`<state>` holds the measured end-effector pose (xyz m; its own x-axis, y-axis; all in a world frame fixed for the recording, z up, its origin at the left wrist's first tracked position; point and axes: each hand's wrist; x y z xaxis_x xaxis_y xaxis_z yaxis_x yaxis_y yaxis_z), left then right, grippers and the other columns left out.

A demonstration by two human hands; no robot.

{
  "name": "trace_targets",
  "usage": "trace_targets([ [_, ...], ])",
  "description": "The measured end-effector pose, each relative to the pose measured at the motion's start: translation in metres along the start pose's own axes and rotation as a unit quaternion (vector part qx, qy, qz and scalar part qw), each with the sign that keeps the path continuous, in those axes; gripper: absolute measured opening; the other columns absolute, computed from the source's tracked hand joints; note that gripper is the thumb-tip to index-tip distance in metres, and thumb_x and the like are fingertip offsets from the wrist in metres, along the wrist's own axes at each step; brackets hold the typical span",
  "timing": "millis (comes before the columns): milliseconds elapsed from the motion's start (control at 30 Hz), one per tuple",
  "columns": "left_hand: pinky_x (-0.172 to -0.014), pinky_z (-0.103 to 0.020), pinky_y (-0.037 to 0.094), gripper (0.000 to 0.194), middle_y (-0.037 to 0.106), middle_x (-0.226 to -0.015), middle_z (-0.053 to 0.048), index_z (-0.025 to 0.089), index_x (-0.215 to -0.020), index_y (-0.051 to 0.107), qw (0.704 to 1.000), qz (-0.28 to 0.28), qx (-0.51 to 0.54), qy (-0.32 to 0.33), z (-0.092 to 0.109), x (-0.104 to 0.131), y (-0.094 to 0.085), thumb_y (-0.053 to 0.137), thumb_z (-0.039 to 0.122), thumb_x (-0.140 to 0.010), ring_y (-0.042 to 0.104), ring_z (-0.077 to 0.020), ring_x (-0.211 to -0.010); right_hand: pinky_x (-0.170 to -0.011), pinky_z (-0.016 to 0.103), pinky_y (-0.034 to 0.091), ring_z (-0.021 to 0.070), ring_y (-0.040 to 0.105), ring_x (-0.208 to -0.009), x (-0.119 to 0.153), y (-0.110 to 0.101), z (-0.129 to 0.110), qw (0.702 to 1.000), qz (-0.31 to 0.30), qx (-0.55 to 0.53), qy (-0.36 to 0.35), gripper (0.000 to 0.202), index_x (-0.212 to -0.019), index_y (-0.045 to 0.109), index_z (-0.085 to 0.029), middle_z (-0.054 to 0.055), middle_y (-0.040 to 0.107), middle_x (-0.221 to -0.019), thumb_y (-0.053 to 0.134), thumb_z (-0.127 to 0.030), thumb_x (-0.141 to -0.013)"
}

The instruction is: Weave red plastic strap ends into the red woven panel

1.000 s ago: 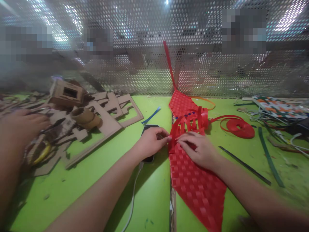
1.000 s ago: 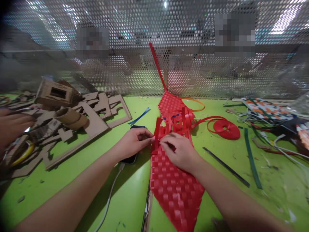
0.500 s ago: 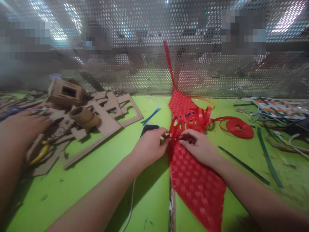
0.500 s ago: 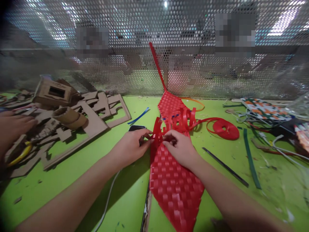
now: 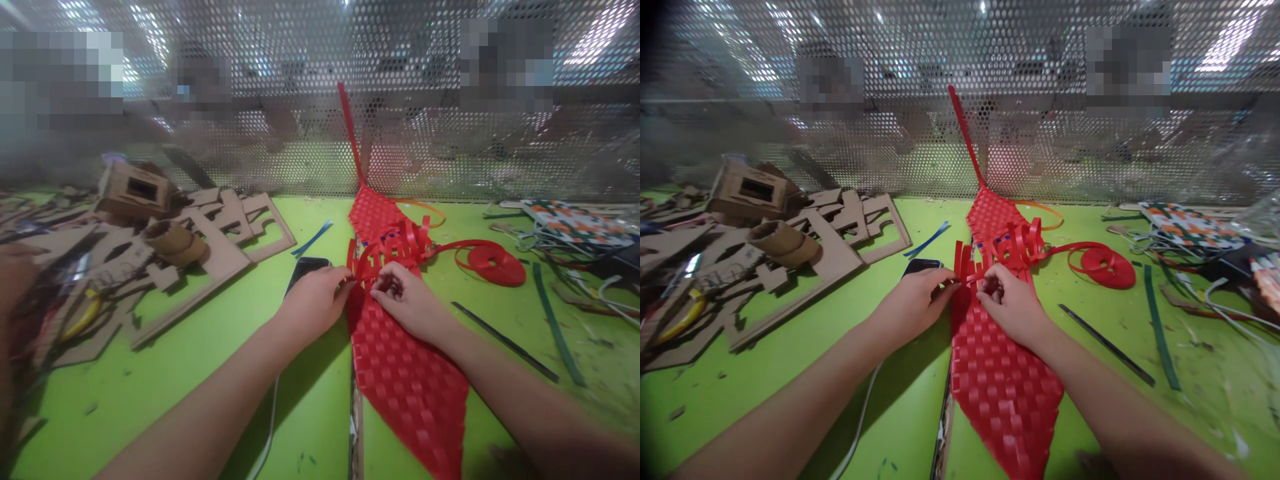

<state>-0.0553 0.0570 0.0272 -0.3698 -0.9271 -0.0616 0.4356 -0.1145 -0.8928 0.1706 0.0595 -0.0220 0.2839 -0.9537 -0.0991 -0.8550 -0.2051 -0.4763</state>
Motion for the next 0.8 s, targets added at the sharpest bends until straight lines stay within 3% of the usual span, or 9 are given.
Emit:
trace_targets([
  [367,-0.084,-0.041,0.056,0.025,0.078,-0.107,-0.012,0.018,-0.108,0.073,1.0,0.009,-0.006,-0.014,-0.003,-0.003,0.006,0.051,0.03,-0.11,0.075,-0.0309,-0.098,-0.065,0.031,0.047,0.0164,0.056,-0.07,0.004,-0.004,-0.01,0.998,-0.055,-0.021,0.013,0.015,-0.097,0.058,-0.027,-0.004,0.06,-0.083,0.072,-0.024,-0.091],
  [667,-0.087,-0.04,0.056,0.024,0.079,-0.109,-0.011,0.019,-0.11,0.073,1.0,0.021,0.006,-0.006,-0.007,-0.004,0.009,0.051,0.028,-0.11,0.075,-0.0281,-0.098,-0.081,0.035,0.056,0.0196,0.068,-0.086,0.007,-0.016,-0.014,0.993,-0.112,-0.038,-0.01,0.012,-0.095,0.065,-0.025,0.001,0.071,-0.093,0.075,-0.027,-0.089],
  [800,-0.085,-0.039,0.056,0.025,0.079,-0.107,-0.01,0.019,-0.108,0.073,1.0,0.026,0.007,-0.002,-0.009,-0.005,0.009,0.052,0.031,-0.11,0.075,-0.028,-0.096,-0.085,0.036,0.057,0.0208,0.072,-0.089,0.008,-0.018,-0.013,0.991,-0.127,-0.031,-0.019,0.009,-0.088,0.068,-0.025,0.001,0.076,-0.093,0.073,-0.019,-0.086],
])
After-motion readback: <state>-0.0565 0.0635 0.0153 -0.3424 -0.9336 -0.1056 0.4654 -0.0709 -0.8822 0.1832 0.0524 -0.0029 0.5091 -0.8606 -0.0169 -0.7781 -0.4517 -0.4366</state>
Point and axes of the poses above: each hand's wrist, its own x-axis away from the middle knuckle, its own y-axis out of the palm, z = x × y
